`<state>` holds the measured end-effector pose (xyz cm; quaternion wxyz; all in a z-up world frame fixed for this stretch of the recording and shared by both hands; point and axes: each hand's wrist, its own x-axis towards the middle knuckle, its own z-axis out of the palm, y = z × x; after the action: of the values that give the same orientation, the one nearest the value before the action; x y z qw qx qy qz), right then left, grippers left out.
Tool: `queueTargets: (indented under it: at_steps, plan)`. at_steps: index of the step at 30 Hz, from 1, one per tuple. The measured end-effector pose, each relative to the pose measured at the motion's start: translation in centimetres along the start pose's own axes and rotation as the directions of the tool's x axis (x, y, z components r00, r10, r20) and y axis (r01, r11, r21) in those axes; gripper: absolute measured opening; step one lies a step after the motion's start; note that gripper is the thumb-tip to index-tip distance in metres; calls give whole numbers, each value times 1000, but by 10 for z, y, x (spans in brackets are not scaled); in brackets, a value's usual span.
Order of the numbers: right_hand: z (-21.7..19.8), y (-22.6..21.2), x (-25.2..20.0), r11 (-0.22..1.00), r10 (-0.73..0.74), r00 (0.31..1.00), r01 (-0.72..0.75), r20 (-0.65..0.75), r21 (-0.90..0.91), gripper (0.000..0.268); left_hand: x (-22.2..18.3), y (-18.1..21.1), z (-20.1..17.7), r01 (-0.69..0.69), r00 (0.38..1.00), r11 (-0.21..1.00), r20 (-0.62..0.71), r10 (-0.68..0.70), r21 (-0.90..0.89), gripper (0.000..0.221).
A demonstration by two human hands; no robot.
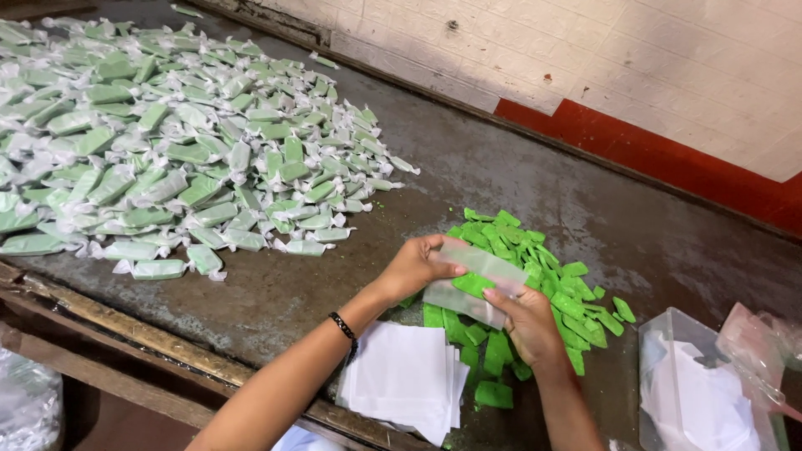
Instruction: The person is manually wrapping small green rectangular items into individual white paper squares on a production table.
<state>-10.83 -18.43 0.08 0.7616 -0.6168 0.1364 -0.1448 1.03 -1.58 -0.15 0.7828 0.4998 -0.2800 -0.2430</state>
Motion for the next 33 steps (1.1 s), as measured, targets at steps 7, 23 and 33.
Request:
queueTargets:
  at_steps: [7, 23, 33]
  plan:
    - [-5, 4, 4, 999, -20, 998, 18, -57, -43, 23, 6, -15, -11, -31, 999, 990, 24, 28, 139, 53]
    - [-14, 21, 15, 998, -23, 1000, 23, -9, -53, 20, 1, -4, -2, -47, 998, 982, -27, 52, 184, 46]
    - [-14, 5, 12, 993, -48, 996, 55, -72, 100, 14, -24, 31, 3, -228, 959, 823, -26, 283, 521, 55]
